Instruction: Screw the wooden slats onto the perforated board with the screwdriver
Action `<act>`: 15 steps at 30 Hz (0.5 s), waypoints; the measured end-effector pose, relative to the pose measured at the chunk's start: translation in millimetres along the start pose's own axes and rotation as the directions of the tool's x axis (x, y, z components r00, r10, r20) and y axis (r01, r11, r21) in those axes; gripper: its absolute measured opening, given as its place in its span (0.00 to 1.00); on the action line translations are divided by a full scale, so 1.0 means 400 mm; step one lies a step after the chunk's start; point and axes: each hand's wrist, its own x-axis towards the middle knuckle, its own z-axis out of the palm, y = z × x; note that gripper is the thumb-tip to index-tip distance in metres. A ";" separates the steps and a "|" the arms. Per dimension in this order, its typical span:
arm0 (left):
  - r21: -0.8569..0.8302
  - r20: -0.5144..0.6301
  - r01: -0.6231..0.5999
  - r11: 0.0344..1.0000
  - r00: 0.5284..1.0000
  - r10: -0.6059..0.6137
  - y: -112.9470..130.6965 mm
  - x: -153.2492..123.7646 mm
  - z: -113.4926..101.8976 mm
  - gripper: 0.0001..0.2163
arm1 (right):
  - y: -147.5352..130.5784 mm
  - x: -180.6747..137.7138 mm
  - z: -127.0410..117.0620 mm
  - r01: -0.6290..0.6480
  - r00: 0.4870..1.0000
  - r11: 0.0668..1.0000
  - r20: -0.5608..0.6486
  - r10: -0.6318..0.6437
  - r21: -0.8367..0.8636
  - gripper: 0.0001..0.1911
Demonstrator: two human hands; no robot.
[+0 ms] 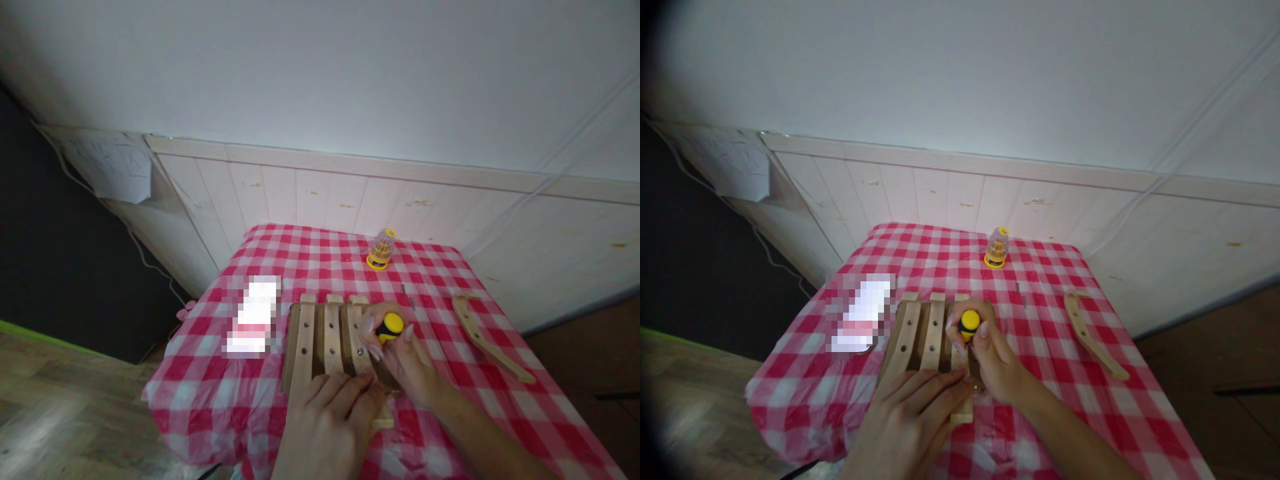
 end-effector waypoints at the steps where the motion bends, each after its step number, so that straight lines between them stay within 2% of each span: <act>1: 0.000 0.002 -0.001 1.000 1.000 0.001 0.000 0.002 -0.001 0.10 | -0.003 0.001 0.002 0.005 1.000 1.000 -0.004 -0.005 0.003 0.19; 8: 0.010 0.009 0.001 1.000 1.000 -0.001 0.000 -0.001 -0.002 0.09 | -0.013 0.008 0.008 0.018 1.000 1.000 0.022 -0.018 -0.018 0.20; 15: 0.013 -0.028 -0.006 1.000 1.000 0.006 0.002 0.003 0.000 0.13 | -0.005 0.005 0.004 -0.003 1.000 1.000 0.017 0.003 0.022 0.19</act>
